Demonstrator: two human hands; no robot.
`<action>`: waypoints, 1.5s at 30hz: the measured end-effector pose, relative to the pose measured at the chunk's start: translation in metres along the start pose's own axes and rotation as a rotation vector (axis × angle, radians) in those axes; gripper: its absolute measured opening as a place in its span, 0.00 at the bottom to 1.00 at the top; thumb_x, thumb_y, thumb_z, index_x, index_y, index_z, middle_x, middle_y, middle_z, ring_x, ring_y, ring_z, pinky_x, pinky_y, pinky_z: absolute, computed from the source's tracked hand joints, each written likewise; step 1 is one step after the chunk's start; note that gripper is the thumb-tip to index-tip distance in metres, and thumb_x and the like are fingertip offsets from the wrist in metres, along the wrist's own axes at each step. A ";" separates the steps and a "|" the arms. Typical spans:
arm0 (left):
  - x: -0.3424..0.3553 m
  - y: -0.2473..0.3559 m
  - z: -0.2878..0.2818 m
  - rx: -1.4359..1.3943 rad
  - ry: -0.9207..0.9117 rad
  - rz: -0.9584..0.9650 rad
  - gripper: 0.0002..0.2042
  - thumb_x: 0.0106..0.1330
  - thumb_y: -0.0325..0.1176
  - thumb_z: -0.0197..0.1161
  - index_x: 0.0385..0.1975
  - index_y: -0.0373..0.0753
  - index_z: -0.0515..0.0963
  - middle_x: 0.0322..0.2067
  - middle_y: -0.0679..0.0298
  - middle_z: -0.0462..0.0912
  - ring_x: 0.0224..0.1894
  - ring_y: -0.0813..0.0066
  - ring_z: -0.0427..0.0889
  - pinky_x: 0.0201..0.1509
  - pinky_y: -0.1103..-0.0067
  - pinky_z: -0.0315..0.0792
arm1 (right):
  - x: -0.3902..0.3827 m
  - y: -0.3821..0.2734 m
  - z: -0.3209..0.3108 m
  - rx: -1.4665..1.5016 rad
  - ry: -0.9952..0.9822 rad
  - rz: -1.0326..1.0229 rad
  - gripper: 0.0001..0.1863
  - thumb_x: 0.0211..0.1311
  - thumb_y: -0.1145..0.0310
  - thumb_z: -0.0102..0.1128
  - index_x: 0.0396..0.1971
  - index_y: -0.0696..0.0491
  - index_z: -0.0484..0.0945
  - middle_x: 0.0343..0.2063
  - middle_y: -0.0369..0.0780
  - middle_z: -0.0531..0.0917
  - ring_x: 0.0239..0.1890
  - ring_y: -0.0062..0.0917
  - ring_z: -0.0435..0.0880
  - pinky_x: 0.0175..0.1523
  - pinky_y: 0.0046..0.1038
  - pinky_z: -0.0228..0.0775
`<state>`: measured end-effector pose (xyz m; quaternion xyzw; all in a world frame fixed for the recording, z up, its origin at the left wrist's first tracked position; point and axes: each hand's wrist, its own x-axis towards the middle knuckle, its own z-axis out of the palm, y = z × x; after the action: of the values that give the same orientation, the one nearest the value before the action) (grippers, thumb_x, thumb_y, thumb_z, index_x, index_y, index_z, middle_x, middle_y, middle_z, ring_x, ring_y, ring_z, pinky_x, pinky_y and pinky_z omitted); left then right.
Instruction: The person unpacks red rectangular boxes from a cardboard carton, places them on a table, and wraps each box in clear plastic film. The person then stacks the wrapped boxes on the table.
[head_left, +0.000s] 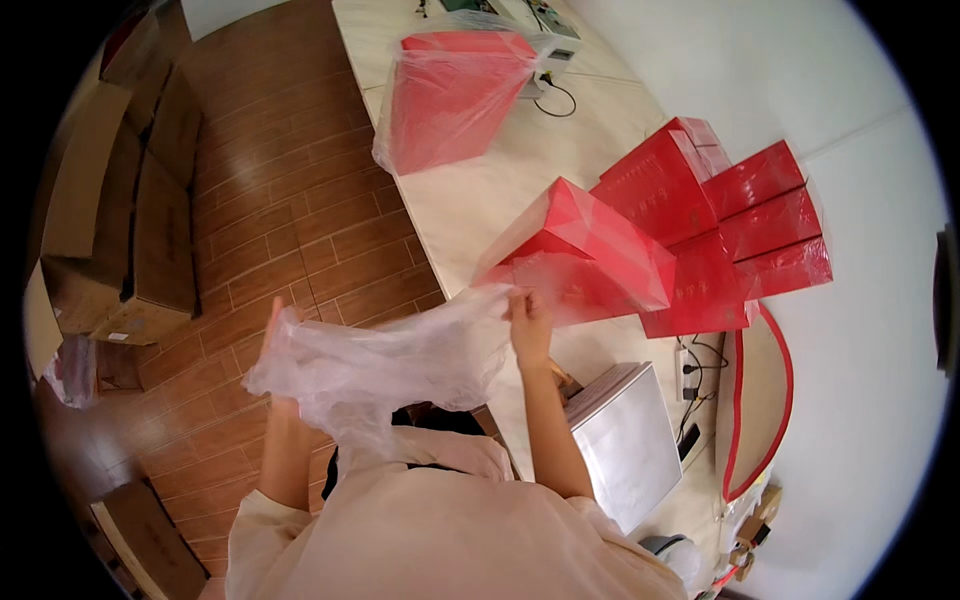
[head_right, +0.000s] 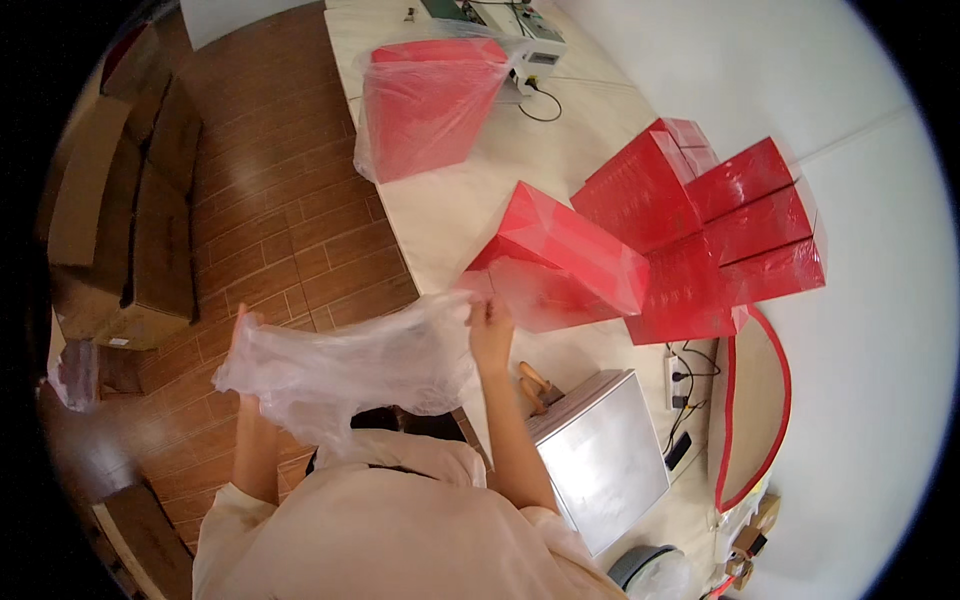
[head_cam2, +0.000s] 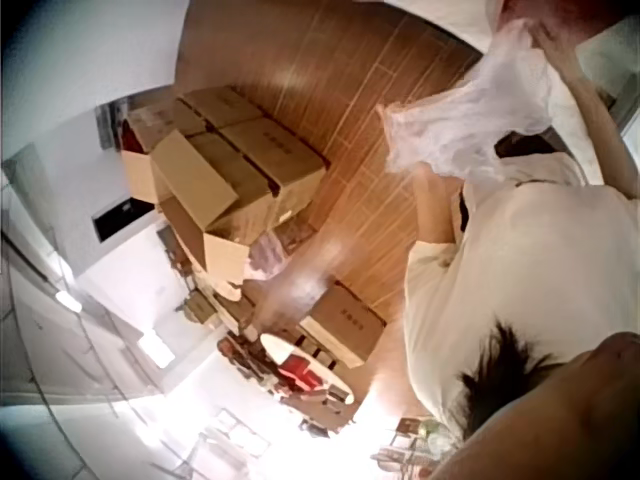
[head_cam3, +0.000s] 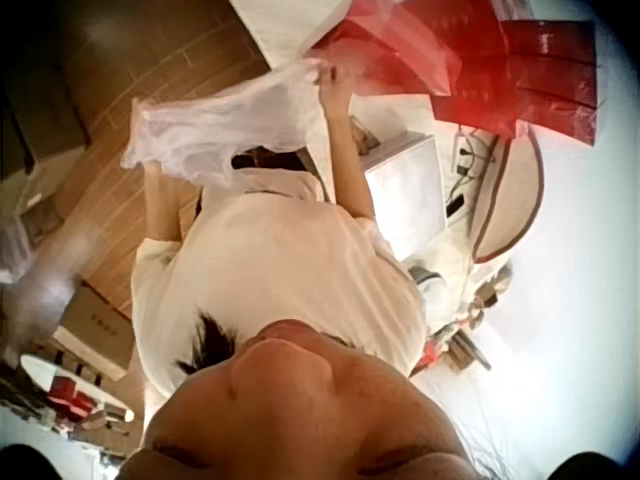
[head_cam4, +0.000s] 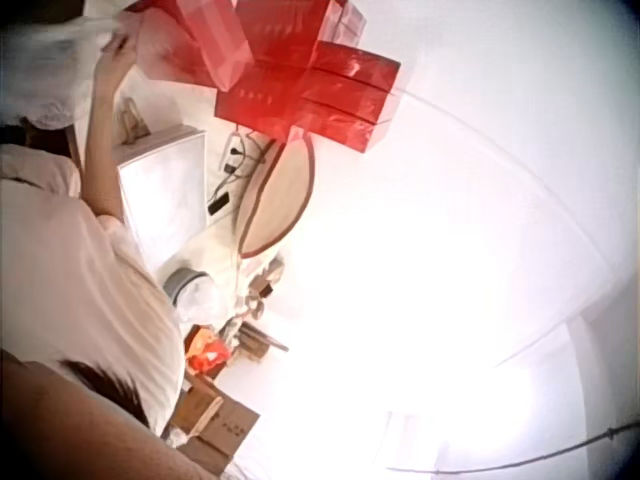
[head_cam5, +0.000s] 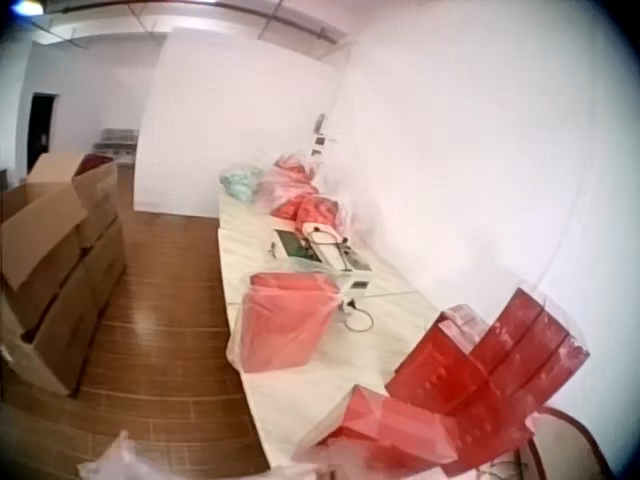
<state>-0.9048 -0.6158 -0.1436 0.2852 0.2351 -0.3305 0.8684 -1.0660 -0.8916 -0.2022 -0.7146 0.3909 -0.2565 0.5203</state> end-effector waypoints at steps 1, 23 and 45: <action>0.001 0.002 -0.001 -0.070 -0.047 0.017 0.19 0.69 0.50 0.51 0.16 0.52 0.69 0.10 0.73 0.68 0.13 0.78 0.69 0.16 0.77 0.64 | 0.005 -0.001 -0.010 0.034 0.021 0.036 0.13 0.68 0.65 0.50 0.25 0.56 0.74 0.20 0.33 0.74 0.26 0.17 0.73 0.32 0.19 0.65; -0.001 -0.106 0.186 0.520 -0.882 -0.368 0.12 0.67 0.44 0.56 0.38 0.43 0.75 0.25 0.72 0.76 0.26 0.85 0.75 0.27 0.82 0.72 | 0.001 -0.123 -0.183 -0.171 -1.209 -0.039 0.16 0.55 0.59 0.67 0.35 0.56 0.80 0.21 0.33 0.79 0.26 0.18 0.77 0.33 0.21 0.66; -0.040 -0.229 0.192 1.328 -1.175 -0.354 0.33 0.59 0.41 0.67 0.61 0.33 0.62 0.56 0.57 0.71 0.60 0.64 0.67 0.63 0.68 0.63 | 0.002 -0.072 -0.215 0.513 0.089 -0.135 0.13 0.67 0.64 0.54 0.36 0.60 0.78 0.27 0.30 0.79 0.28 0.10 0.73 0.32 0.17 0.66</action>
<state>-1.0515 -0.8649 -0.0579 0.4725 -0.4450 -0.6194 0.4417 -1.2104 -0.9990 -0.0637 -0.5717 0.2869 -0.4127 0.6485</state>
